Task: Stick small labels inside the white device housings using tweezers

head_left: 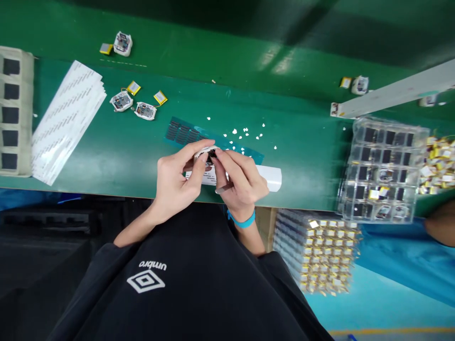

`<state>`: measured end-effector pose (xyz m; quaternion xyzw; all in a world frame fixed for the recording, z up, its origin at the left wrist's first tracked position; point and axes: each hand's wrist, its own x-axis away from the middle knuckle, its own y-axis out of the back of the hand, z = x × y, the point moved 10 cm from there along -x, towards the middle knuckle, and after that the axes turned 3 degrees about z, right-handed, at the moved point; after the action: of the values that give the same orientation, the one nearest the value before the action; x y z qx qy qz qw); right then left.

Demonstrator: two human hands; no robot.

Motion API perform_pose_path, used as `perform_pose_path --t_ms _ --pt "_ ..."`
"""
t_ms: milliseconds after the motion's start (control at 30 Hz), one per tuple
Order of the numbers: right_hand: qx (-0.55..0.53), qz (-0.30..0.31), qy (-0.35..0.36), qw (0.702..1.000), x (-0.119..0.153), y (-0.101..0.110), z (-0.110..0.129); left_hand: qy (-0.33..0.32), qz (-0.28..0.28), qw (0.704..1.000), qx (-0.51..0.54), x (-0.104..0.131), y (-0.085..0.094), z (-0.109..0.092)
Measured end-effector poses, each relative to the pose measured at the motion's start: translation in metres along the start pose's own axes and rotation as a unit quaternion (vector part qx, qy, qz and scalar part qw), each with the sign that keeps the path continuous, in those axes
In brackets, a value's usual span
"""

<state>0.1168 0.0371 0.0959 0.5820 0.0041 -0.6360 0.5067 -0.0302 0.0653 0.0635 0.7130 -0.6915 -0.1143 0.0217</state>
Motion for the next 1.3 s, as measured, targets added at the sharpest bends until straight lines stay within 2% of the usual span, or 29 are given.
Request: perform_pose_path --t_ms 200,333,467,600,667,800,900,1067,1133,1167,1233,1300 --pt "0.025 0.093 0.086 0.992 -0.004 -0.009 0.002 -0.006 0.014 0.998 -0.058 0.000 0.005 -0.005" --pt "-0.028 0.136 0.063 0.988 -0.008 -0.011 -0.007 0.004 0.004 1.000 -0.022 0.001 0.006 0.000" --pt "-0.142 0.126 0.009 0.982 -0.011 -0.008 -0.015 0.014 -0.002 1.000 0.002 0.001 0.009 0.004" --pt "-0.152 0.104 -0.059 0.981 -0.010 -0.009 -0.026 0.020 0.032 0.999 -0.011 0.000 0.003 0.007" --pt "-0.164 0.082 -0.059 0.981 -0.009 -0.006 -0.026 0.030 0.053 0.998 0.013 -0.001 -0.003 0.011" --pt "-0.183 0.053 -0.042 0.981 -0.007 0.002 -0.029 0.085 0.110 0.981 0.138 -0.003 -0.018 0.023" --pt "-0.145 0.080 -0.015 0.986 -0.005 0.004 -0.027 0.111 0.121 0.973 0.165 -0.002 -0.022 0.027" --pt "-0.063 0.107 0.059 0.990 0.005 0.005 -0.012 0.098 0.109 0.976 0.163 -0.002 -0.017 0.020" --pt "0.007 0.112 0.065 0.992 0.005 0.001 -0.012 0.097 0.115 0.975 0.163 -0.002 -0.019 0.019" --pt "0.052 0.108 0.044 0.992 0.002 0.001 -0.017 0.097 0.118 0.975 0.163 -0.002 -0.019 0.020" --pt "0.131 0.086 -0.042 0.987 -0.007 0.006 -0.038 0.096 0.112 0.975 0.167 -0.004 -0.020 0.022" --pt "0.148 0.080 -0.123 0.978 -0.014 0.011 -0.060 0.093 0.100 0.975 0.175 -0.005 -0.019 0.026"
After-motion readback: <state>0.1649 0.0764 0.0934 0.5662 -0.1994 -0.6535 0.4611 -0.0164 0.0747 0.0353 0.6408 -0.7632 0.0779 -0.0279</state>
